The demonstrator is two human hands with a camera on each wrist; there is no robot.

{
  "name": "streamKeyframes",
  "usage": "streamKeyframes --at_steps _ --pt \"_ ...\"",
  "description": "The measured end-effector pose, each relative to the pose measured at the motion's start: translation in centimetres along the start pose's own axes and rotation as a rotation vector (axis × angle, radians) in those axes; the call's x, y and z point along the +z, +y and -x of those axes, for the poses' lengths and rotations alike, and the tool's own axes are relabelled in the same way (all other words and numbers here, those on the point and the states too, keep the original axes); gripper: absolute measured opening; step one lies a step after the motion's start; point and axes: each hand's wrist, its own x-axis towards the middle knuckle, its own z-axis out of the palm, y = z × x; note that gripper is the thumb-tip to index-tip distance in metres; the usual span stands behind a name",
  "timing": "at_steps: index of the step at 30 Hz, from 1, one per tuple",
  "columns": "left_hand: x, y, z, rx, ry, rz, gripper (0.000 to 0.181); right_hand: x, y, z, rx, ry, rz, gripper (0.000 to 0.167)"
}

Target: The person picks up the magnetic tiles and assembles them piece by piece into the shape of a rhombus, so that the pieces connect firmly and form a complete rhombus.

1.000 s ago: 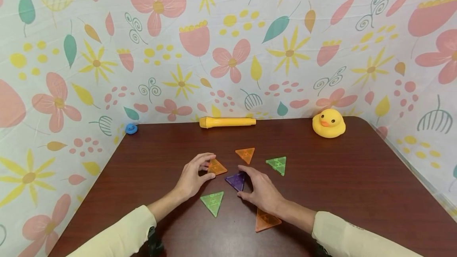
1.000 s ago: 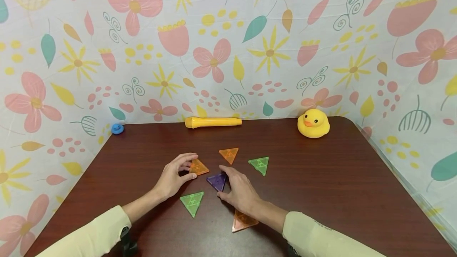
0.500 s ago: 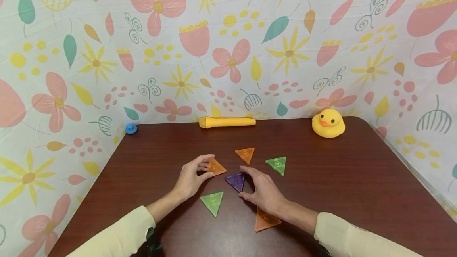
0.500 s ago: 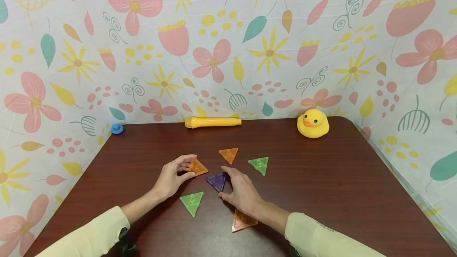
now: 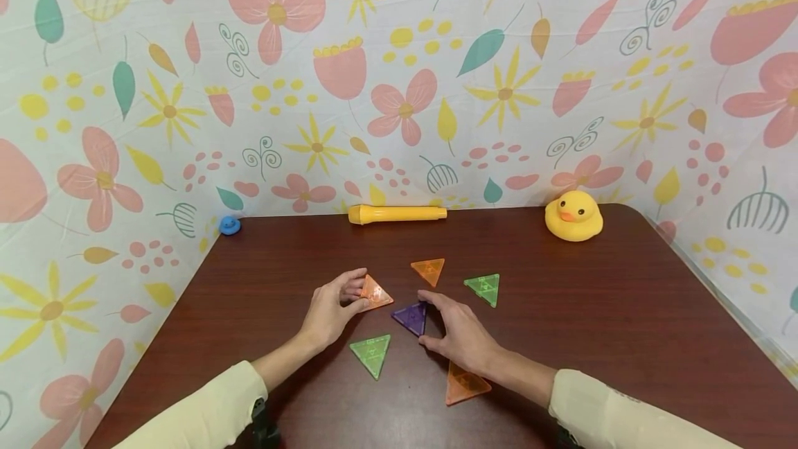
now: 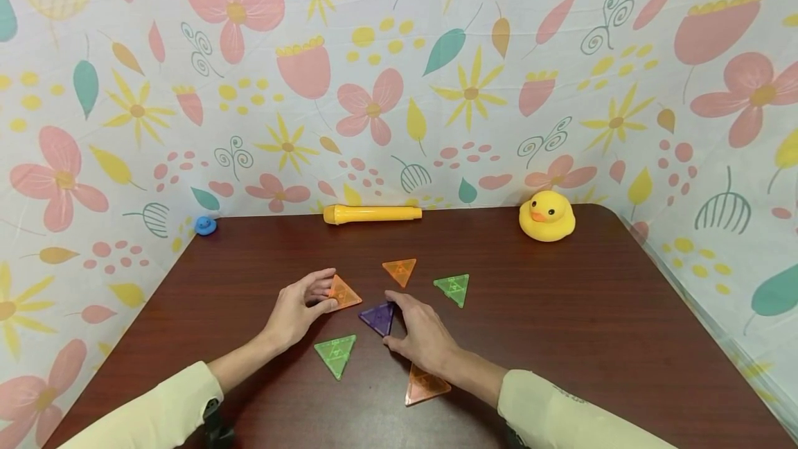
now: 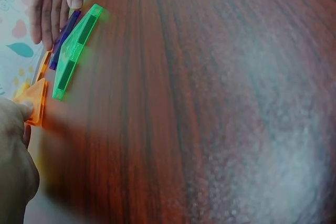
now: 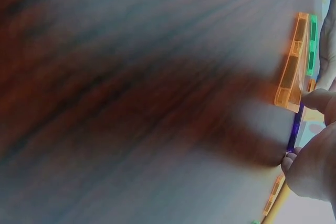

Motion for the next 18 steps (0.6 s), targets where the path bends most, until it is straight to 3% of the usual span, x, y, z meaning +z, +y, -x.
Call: streamKeyframes --at_steps 7,18 --pt "-0.52 0.10 0.22 -0.057 -0.024 0.017 0.043 -0.08 0.15 -0.18 -0.047 -0.035 -0.003 0.078" --pt "-0.95 0.02 -0.10 -0.046 -0.025 0.042 0.032 -0.07 0.22 -0.34 -0.063 -0.057 -0.020 0.078"
